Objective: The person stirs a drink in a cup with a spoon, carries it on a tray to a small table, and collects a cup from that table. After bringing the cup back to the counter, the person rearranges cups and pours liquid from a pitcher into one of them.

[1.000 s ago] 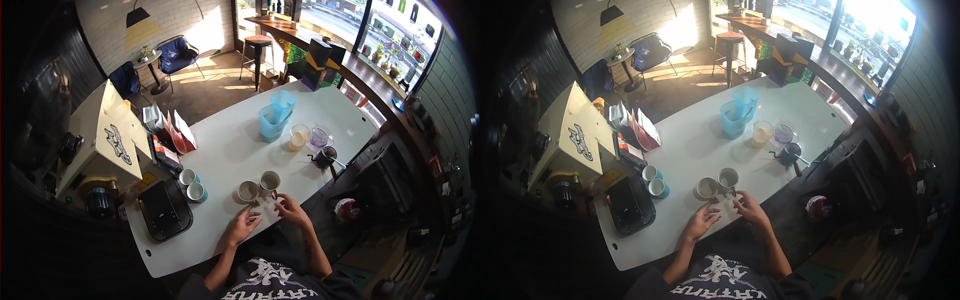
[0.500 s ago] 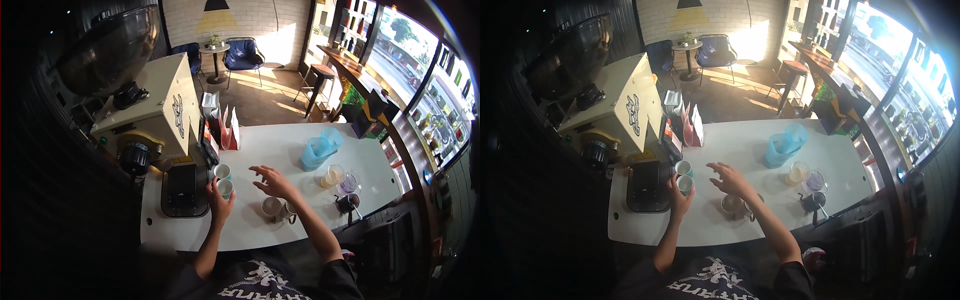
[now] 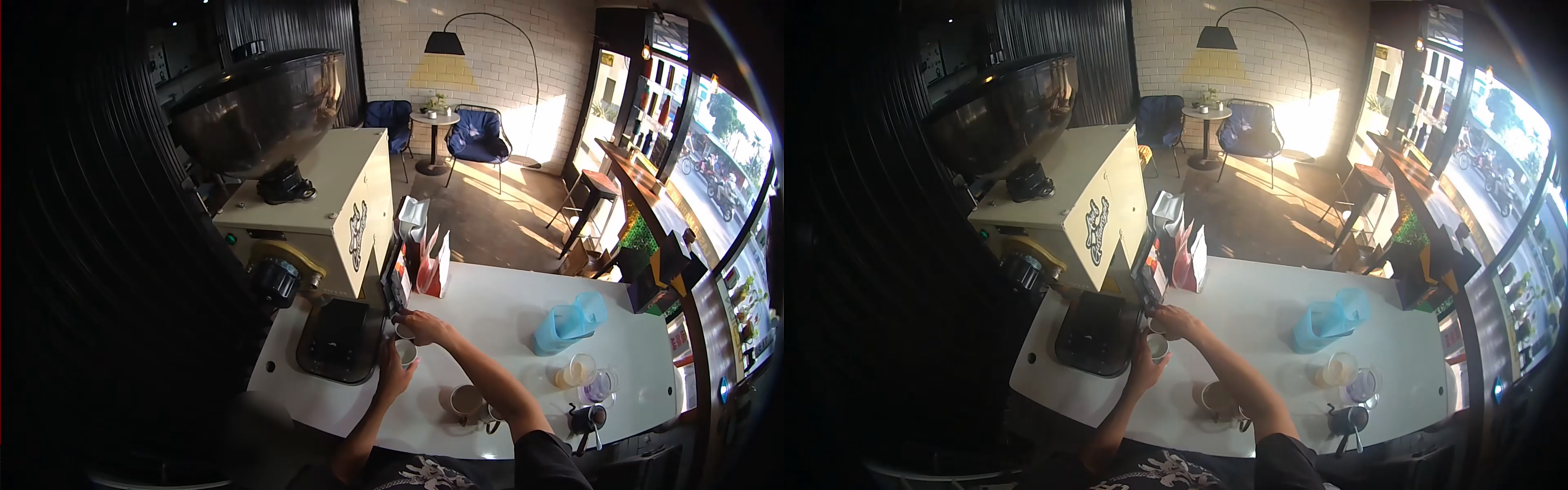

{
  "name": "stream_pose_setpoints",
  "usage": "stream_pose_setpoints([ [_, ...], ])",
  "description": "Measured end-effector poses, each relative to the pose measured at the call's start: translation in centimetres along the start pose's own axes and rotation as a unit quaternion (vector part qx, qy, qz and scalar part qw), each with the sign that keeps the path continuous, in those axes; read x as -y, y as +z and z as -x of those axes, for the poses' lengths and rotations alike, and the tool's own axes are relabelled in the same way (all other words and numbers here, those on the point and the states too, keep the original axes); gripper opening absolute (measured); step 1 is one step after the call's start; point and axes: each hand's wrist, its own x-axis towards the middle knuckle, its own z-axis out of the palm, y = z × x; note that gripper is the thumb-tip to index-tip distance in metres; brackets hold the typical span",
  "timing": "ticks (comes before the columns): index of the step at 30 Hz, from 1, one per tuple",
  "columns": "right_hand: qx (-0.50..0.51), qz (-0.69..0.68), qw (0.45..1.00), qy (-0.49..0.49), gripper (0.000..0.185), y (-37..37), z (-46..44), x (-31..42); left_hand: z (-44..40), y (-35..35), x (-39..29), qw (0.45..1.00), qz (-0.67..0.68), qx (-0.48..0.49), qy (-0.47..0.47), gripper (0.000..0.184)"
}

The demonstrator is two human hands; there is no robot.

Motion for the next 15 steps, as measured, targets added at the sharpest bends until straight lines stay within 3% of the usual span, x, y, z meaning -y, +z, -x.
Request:
stream_pose_setpoints([
  [3, 0.050, 0.025, 0.998, 0.039, 0.072, -1.4, 1.3, 0.8, -0.1, -0.1, 0.6, 0.999, 0.004, 0.035, -0.029, 0.083],
  [9, 0.025, 0.019, 0.994, 0.105, 0.067, -2.8, 5.8, -1.9, -2.0, 0.7, -1.1, 0.996, -0.018, 0.065, -0.062, 0.073],
  [15, -0.015, 0.043, 0.979, 0.198, 0.066, -3.8, 10.7, -6.8, -7.2, 4.6, -1.8, 0.989, -0.013, 0.146, -0.003, 0.071],
])
